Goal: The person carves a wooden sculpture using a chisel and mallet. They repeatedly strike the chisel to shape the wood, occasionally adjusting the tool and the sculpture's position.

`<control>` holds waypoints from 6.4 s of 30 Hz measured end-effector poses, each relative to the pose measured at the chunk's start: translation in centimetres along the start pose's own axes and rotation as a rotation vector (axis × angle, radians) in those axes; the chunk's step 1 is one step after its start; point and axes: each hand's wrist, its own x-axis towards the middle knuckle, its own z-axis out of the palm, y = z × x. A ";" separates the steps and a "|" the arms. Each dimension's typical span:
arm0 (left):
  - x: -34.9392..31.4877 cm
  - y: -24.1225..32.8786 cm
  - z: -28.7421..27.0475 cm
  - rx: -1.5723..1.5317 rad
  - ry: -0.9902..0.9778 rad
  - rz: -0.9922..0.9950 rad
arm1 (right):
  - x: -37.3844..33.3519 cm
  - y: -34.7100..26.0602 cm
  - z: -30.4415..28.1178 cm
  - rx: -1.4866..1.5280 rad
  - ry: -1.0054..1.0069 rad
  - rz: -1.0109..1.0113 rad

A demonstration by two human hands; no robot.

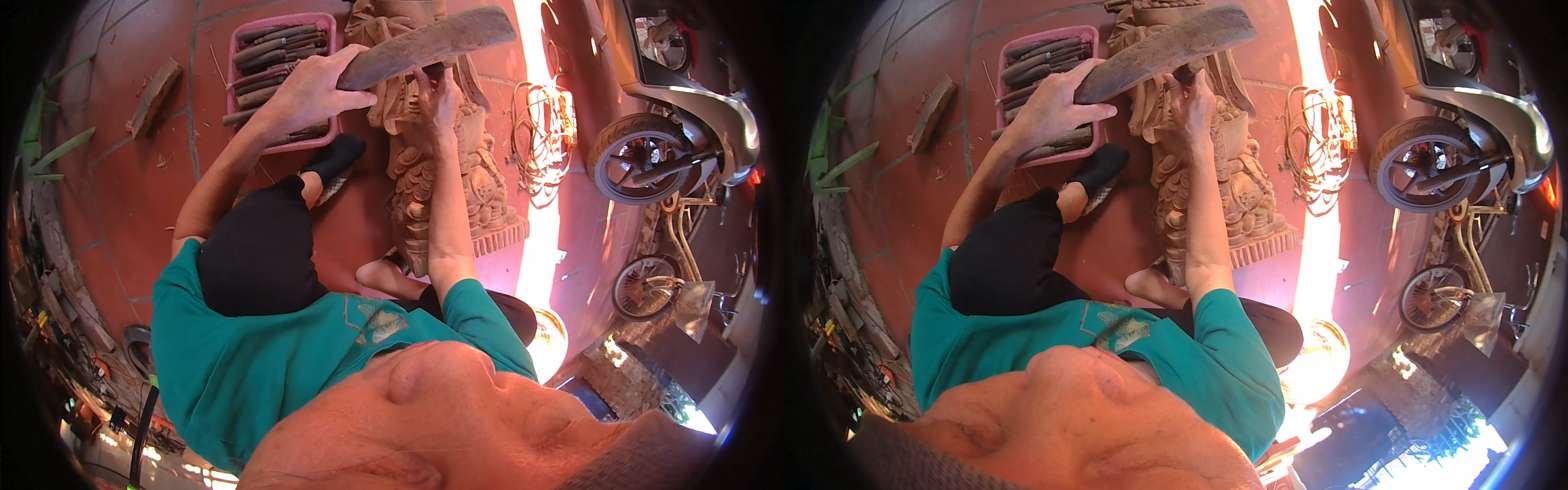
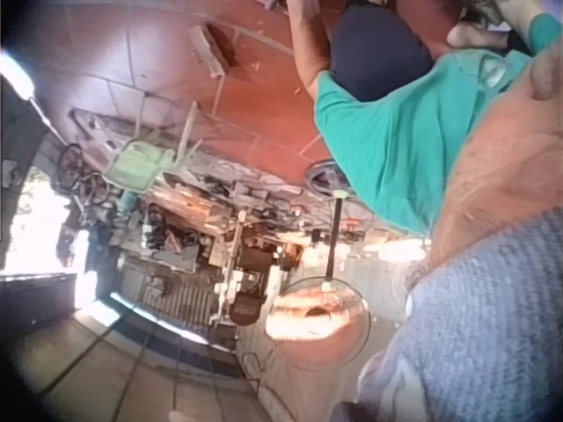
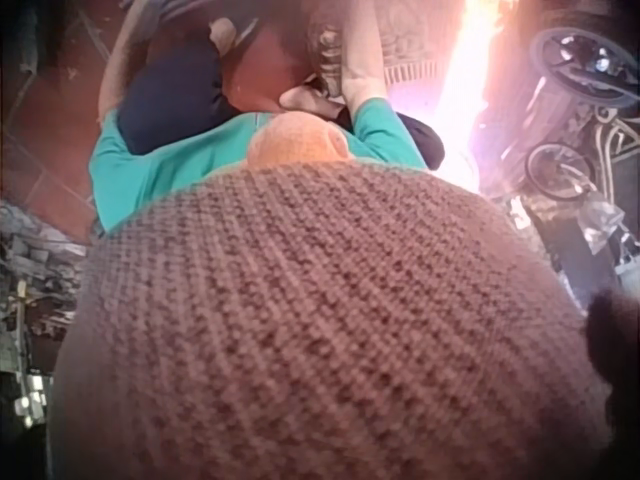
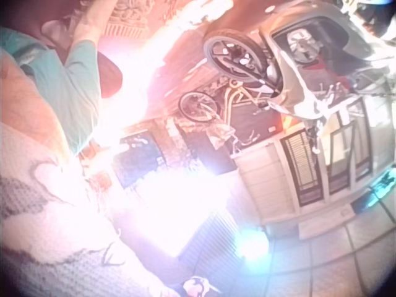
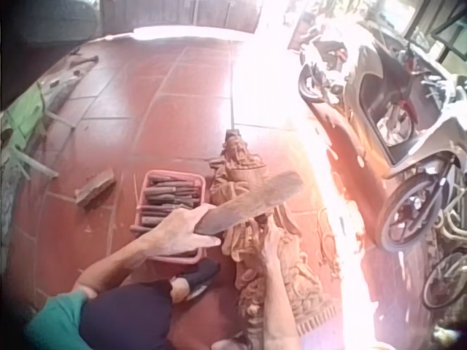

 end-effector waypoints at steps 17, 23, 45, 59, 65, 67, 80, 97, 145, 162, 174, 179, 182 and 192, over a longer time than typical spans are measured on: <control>0.2 -1.6 1.0 0.135 -0.059 0.067 | -1.2 2.0 -0.2 -0.002 -0.021 -0.058; 0.0 -1.0 0.9 0.051 -0.063 0.056 | -2.3 1.8 -0.8 -0.102 -0.008 -0.014; -0.5 -1.1 1.5 0.085 -0.103 0.077 | -3.6 4.7 -0.9 -0.159 -0.073 -0.066; -5.7 -8.2 1.9 -0.445 0.245 -0.425 | -5.1 -0.9 -2.0 0.387 0.151 0.230; -6.6 -9.6 4.2 -0.460 0.210 -0.537 | -5.2 -1.1 -0.6 0.505 0.131 0.287; -6.7 -9.9 4.5 -0.367 0.208 -0.513 | -4.6 -0.9 0.1 0.583 0.119 0.327; -7.5 -9.3 6.4 -0.254 0.312 -0.375 | 1.6 -1.1 4.3 -0.060 -0.018 -0.103; -7.3 -6.5 3.8 -0.414 0.372 -0.157 | 2.1 -2.0 5.5 -0.150 -0.161 -0.275; -7.1 -5.6 4.4 -0.364 0.238 -0.201 | -0.3 -3.2 3.0 0.042 -0.173 -0.104; -7.1 -5.8 4.5 -0.300 0.275 -0.099 | -0.8 -2.6 3.7 0.040 -0.121 -0.092; -7.6 -6.4 4.7 -0.214 0.239 -0.076 | -2.7 -2.3 3.5 0.044 -0.083 -0.143; -7.5 -6.3 4.8 -0.205 0.263 -0.031 | -2.1 -2.1 3.5 0.024 -0.092 -0.117; -7.2 -6.2 4.7 -0.155 0.236 -0.078 | -2.1 -2.0 3.5 0.050 -0.081 -0.152; -6.9 -6.8 5.3 -0.134 0.262 -0.089 | -2.5 -2.4 3.7 0.153 0.004 -0.199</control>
